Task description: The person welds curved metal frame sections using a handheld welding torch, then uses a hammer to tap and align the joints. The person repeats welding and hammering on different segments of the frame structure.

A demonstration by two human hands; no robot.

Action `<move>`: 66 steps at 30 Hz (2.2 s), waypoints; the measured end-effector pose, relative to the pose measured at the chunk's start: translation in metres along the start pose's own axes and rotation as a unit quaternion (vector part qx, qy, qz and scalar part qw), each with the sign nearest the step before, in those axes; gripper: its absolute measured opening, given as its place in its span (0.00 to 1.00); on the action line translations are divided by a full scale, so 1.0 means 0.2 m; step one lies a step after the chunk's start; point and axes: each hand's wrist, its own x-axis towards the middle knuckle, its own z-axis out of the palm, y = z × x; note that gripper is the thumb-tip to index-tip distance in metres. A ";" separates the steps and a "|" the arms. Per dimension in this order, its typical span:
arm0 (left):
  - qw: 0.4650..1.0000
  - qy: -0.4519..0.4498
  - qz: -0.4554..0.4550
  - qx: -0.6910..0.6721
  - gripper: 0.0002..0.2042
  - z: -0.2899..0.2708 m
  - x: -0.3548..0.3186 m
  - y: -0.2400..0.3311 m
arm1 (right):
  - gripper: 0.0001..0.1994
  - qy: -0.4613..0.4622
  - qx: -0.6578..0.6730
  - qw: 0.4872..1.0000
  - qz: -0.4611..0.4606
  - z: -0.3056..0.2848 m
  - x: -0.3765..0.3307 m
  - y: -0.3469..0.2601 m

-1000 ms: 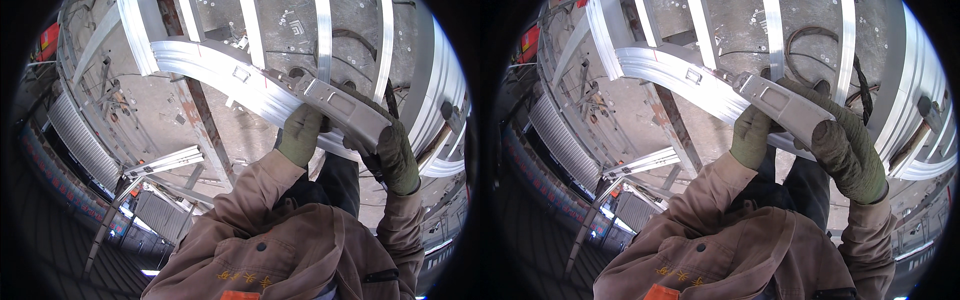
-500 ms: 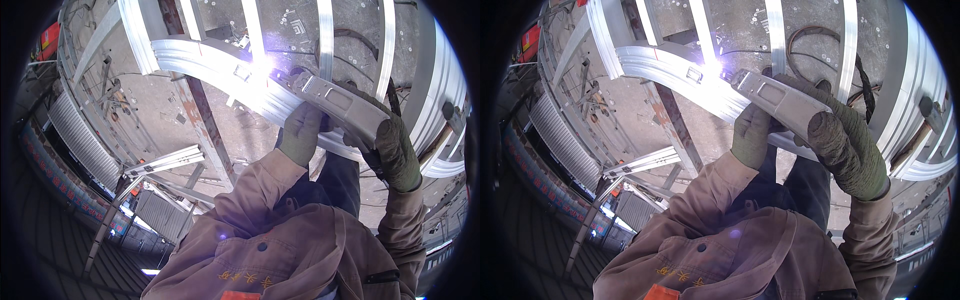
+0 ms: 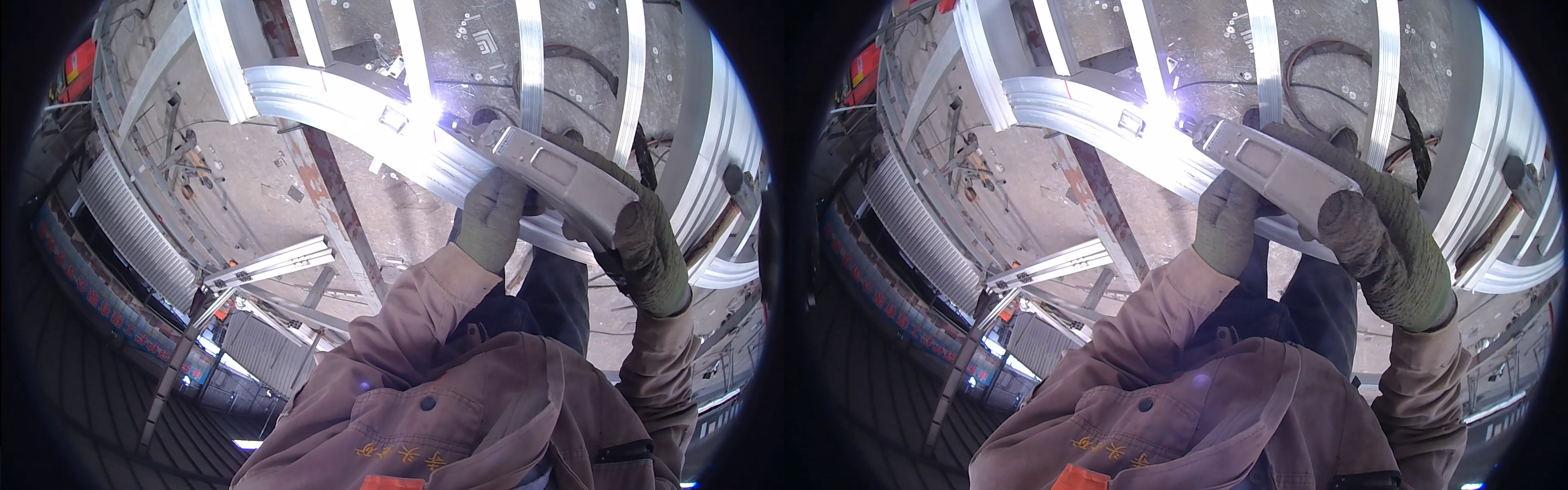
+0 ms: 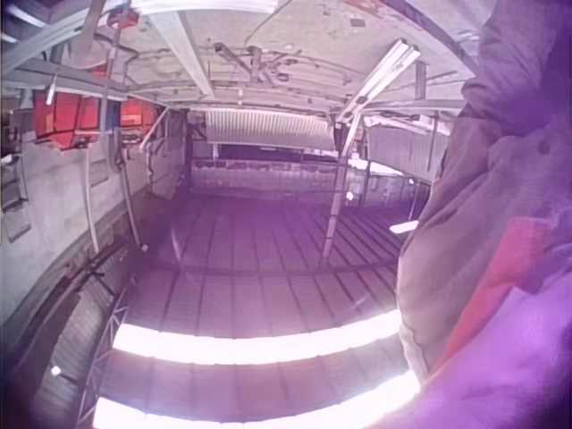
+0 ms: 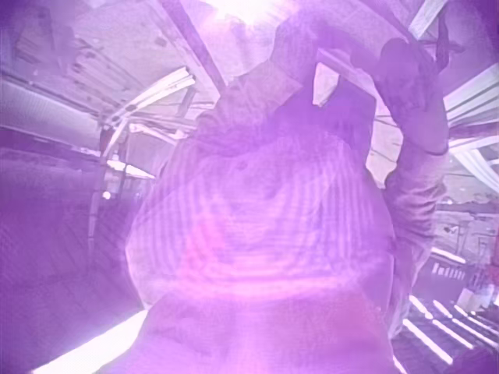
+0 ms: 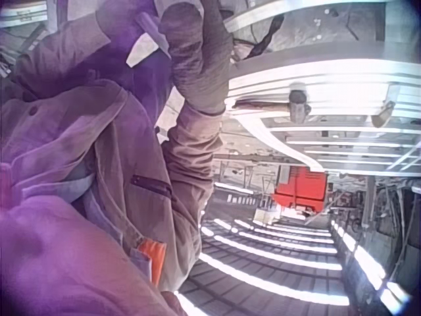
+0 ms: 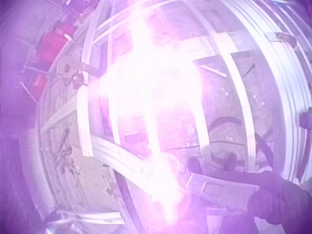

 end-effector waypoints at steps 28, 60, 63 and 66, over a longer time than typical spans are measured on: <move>0.997 -0.014 -0.024 0.067 0.15 0.01 0.01 0.07 | 0.38 -0.033 0.058 0.998 0.023 -0.04 0.04 -0.07; 0.999 -0.001 0.032 0.042 0.29 -0.03 0.02 0.02 | 0.42 -0.016 0.050 0.998 0.040 0.02 0.07 -0.05; 0.998 -0.003 0.035 0.054 0.30 -0.04 0.01 0.01 | 0.42 -0.013 0.049 0.998 0.042 0.01 0.06 -0.04; 0.997 -0.009 0.037 0.060 0.31 -0.05 0.01 0.01 | 0.42 -0.008 0.047 0.998 0.044 0.01 0.05 -0.04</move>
